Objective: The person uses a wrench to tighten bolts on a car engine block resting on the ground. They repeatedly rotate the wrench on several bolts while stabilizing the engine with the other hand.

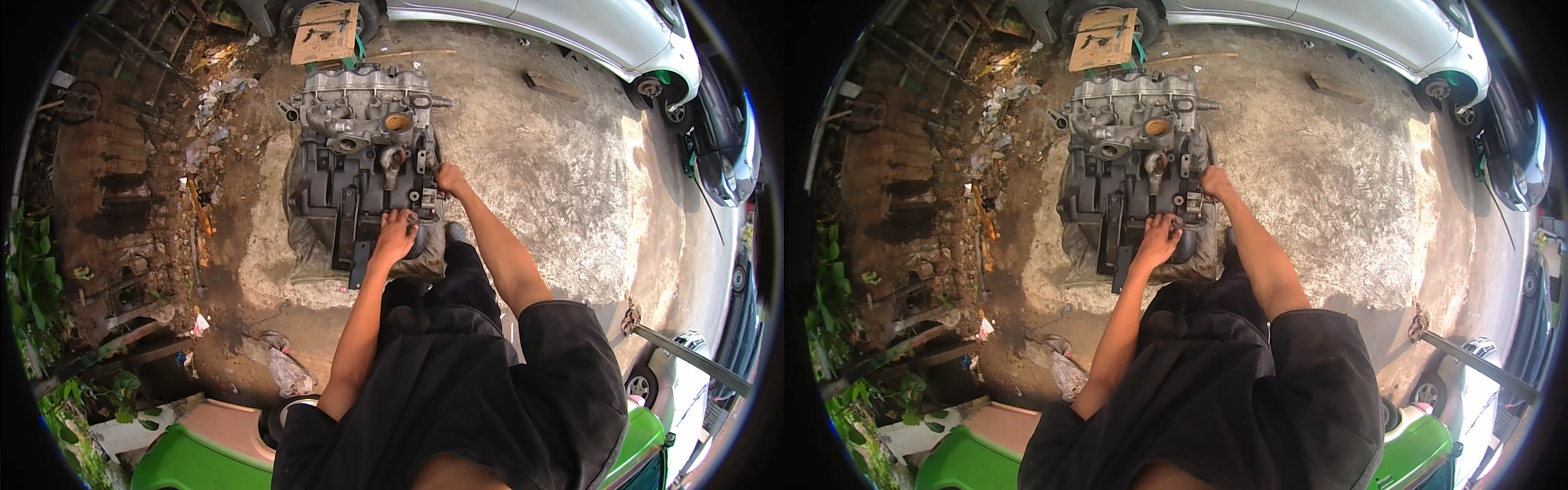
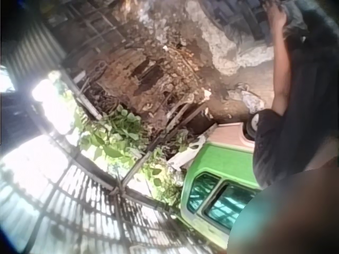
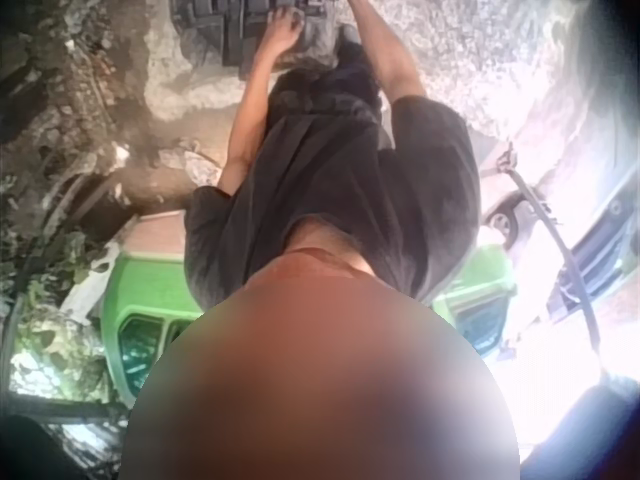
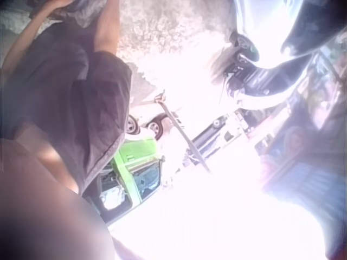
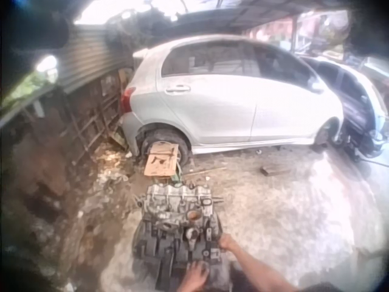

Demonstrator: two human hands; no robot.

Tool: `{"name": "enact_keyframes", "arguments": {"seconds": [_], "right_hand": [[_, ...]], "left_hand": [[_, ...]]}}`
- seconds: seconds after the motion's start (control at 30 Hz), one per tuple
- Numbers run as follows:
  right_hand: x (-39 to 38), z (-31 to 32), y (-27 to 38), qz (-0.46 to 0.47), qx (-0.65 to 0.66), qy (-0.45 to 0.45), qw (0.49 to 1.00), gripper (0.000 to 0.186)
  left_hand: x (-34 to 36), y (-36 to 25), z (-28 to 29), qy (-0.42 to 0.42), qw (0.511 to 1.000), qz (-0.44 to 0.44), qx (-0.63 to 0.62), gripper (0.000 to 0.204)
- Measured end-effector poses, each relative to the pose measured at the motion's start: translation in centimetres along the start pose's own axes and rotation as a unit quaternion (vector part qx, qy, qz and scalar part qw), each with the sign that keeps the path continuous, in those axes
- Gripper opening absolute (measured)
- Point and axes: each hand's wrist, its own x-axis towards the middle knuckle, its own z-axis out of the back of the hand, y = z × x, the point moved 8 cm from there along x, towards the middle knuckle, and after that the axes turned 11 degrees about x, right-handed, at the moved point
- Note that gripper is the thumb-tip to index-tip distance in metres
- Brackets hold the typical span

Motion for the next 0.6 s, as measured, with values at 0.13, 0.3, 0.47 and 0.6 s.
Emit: {"name": "enact_keyframes", "arguments": {"seconds": [0.13, 0.3, 0.47, 0.6], "right_hand": [[-1.1, 0.9, 1.6, 0.092, -0.017, -0.067, 0.993, 0.034], [-5.0, 1.7, 2.6, 0.135, 0.056, -0.086, 0.986, 0.032], [-14.2, 0.2, 1.5, 0.198, 0.105, -0.182, 0.957, 0.017], [-17.9, -3.2, -0.8, 0.238, 0.106, -0.143, 0.955, 0.019]], "left_hand": [[0.0, 0.1, 0.0, -0.001, 1.0, 0.003, 0.005, 0.028], [0.0, 0.2, 0.0, 0.002, 1.0, 0.017, 0.001, 0.027], [0.0, 0.1, 0.0, -0.004, 1.0, 0.021, -0.001, 0.026], [0.2, 0.3, -0.3, 0.01, 1.0, 0.027, -0.008, 0.029]]}}
